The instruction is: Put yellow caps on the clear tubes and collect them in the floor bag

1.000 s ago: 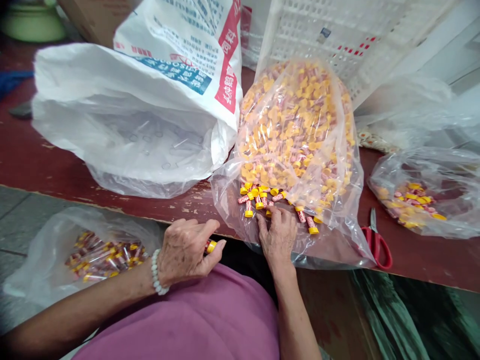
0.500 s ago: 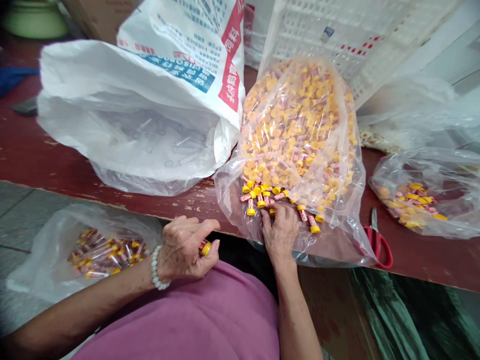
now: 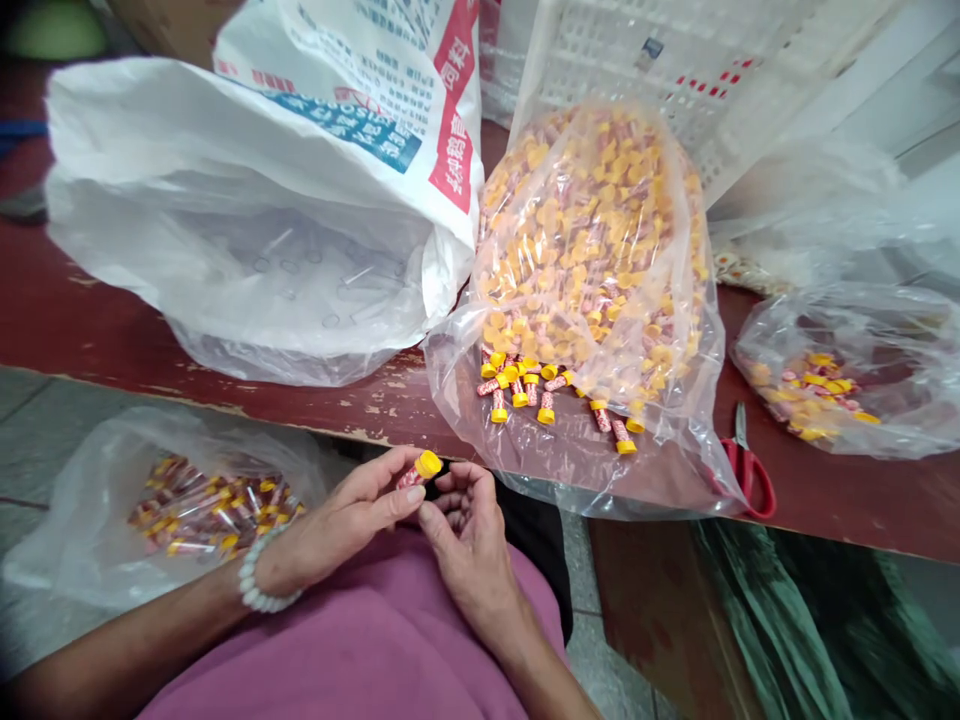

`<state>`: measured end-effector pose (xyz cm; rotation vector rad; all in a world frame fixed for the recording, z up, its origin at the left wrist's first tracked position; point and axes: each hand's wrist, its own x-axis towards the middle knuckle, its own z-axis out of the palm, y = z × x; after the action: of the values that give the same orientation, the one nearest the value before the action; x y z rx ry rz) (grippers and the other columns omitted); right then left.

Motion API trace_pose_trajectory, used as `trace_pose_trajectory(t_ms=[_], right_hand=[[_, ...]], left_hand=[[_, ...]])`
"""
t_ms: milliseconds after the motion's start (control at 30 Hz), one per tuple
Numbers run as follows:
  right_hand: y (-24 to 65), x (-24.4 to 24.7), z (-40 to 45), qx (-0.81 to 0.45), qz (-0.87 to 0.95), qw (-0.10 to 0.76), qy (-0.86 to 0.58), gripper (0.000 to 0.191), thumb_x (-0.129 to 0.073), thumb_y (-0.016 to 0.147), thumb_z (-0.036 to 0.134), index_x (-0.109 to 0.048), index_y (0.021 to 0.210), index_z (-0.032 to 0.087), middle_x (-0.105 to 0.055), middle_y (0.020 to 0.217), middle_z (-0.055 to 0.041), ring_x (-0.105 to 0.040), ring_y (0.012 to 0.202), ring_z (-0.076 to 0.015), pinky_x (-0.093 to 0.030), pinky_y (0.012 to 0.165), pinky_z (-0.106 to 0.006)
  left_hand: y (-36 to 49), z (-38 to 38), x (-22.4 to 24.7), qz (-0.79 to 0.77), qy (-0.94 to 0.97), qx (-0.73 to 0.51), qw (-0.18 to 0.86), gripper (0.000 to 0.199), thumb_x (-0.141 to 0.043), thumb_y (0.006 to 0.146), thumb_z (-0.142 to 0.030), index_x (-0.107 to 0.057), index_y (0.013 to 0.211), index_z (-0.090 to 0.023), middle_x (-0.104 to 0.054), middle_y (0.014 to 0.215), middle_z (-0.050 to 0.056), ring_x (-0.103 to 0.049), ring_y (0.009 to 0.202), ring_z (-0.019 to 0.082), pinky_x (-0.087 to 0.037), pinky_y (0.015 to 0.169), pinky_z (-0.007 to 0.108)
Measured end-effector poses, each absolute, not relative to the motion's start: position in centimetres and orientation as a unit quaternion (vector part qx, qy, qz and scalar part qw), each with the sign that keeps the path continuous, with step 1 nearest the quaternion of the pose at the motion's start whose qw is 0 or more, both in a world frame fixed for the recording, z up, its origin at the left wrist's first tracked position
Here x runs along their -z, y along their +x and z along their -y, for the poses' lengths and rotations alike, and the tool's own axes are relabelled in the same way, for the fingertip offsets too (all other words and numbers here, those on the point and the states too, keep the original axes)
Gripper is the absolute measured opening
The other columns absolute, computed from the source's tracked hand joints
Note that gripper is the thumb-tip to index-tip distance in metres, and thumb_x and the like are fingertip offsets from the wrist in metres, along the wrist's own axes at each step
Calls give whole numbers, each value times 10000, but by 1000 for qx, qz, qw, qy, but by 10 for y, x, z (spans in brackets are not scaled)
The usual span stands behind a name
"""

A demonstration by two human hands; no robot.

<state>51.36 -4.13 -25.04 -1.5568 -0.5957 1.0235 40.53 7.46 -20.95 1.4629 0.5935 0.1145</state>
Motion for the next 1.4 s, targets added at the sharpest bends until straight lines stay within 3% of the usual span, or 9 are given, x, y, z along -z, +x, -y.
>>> trace_pose_trajectory(t_ms=[67,133,233,367,500,667,1100,1233,1400], right_hand=[[511,256,38,-535,198,573,-589,498,-663,764,429,-402,1142,236,-553,1059,-59,-575,873,-153,-477,809,-333],[512,256,34,-609,170,573,-521,473,-640,780,446,-430,1137,218,-589,919,-28,-592,785,-142,-468,781,-320],[514,252,29,-681,135,564,-447,348,-601,802,462,-509,995,188,-577,688,14,-603,678,-149,-459,741,-320],[514,249,24,-719,100,545,-420,368,-711,716,381,-528,966,181,-602,680,17,-599,660,-139,-458,739,-302],[511,253,22,-692,75,551,-460,478,-744,698,366,-534,1090,192,-606,762,14,-591,738,-127,-467,754,-266],[510,259,19,-685,77,538,-485,478,-751,685,362,-556,1089,197,-608,904,-17,-591,843,-147,-483,762,-256],[520,271,20,-618,153,531,-559,379,-706,716,385,-569,1018,202,-601,893,-13,-566,833,-158,-469,771,-282],[523,274,21,-597,186,519,-583,389,-713,708,411,-575,997,189,-593,837,0,-547,753,-135,-453,699,-254],[520,277,24,-579,195,532,-586,470,-722,703,420,-557,1072,179,-600,864,-10,-561,766,-132,-467,711,-253]], left_hand=[[404,-71,222,-285,522,-17,804,228,-497,866,-372,-507,931,-154,-499,804,4,-482,671,96,-388,527,189],[406,-68,235,-302,423,-6,854,264,-535,845,-391,-502,922,-141,-490,754,-1,-471,601,80,-332,441,162],[411,-68,250,-311,352,-5,882,275,-588,812,-392,-501,894,-144,-499,676,-10,-469,498,74,-262,348,149],[418,-69,258,-328,291,5,899,263,-594,804,-384,-477,762,-152,-442,560,-46,-373,361,46,-175,294,147],[420,-68,257,-359,235,18,903,283,-634,781,-365,-435,737,-170,-402,523,-73,-326,337,28,-149,303,131],[421,-65,263,-364,184,6,913,267,-632,774,-313,-403,734,-183,-355,490,-92,-234,325,18,-122,301,133],[438,-64,263,-423,168,-5,890,359,-689,693,-378,-380,744,-201,-374,476,-103,-169,309,11,-83,286,138],[441,-65,265,-403,173,22,898,354,-637,739,-404,-377,639,-186,-316,415,-99,-146,294,15,-80,286,144],[439,-69,271,-339,178,89,920,497,-486,824,-515,-350,493,-169,-214,346,-83,-146,273,24,-70,291,148]])
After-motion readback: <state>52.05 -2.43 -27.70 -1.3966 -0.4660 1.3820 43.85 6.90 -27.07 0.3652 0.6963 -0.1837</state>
